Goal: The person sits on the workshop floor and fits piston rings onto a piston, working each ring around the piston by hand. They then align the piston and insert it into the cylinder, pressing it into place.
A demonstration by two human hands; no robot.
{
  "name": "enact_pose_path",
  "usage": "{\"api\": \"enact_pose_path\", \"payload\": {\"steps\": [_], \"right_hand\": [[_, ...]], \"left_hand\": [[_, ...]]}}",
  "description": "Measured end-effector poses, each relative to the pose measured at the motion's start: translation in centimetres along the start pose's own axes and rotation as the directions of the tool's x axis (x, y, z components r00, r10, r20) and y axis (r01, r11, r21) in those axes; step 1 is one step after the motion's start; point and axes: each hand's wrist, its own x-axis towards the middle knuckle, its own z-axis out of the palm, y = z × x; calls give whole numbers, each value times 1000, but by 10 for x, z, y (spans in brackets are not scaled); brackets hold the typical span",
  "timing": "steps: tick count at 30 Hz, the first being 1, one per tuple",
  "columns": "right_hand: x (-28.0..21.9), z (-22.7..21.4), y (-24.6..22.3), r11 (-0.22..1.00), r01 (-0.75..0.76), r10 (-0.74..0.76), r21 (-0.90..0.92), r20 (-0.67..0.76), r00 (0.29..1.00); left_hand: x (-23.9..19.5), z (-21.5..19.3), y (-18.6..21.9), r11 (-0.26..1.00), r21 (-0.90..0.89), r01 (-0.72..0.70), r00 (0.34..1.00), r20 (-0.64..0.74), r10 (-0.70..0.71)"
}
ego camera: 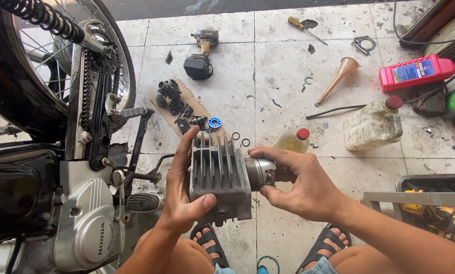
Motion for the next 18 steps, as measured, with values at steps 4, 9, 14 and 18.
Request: {"api": "enact_pose_path", "payload": {"steps": [4,9,14,18], "right_hand": [[-1,0,1,999,-24,24,27,-1,1000],[-2,1,2,1000,-19,19,14,-17,1000],[-2,1,2,999,-25,25,45,-1,1000],[-2,-2,-2,1000,-2,2,17,21,1000]], "left_hand": [[0,0,-1,1000,0,-3,1000,8,3],[-1,1,-4,999,11,-33,999,7,33],[-1,1,-3,999,-40,20,1000,3,-20],[-1,1,-3,1000,-23,-12,1000,14,12]]}}
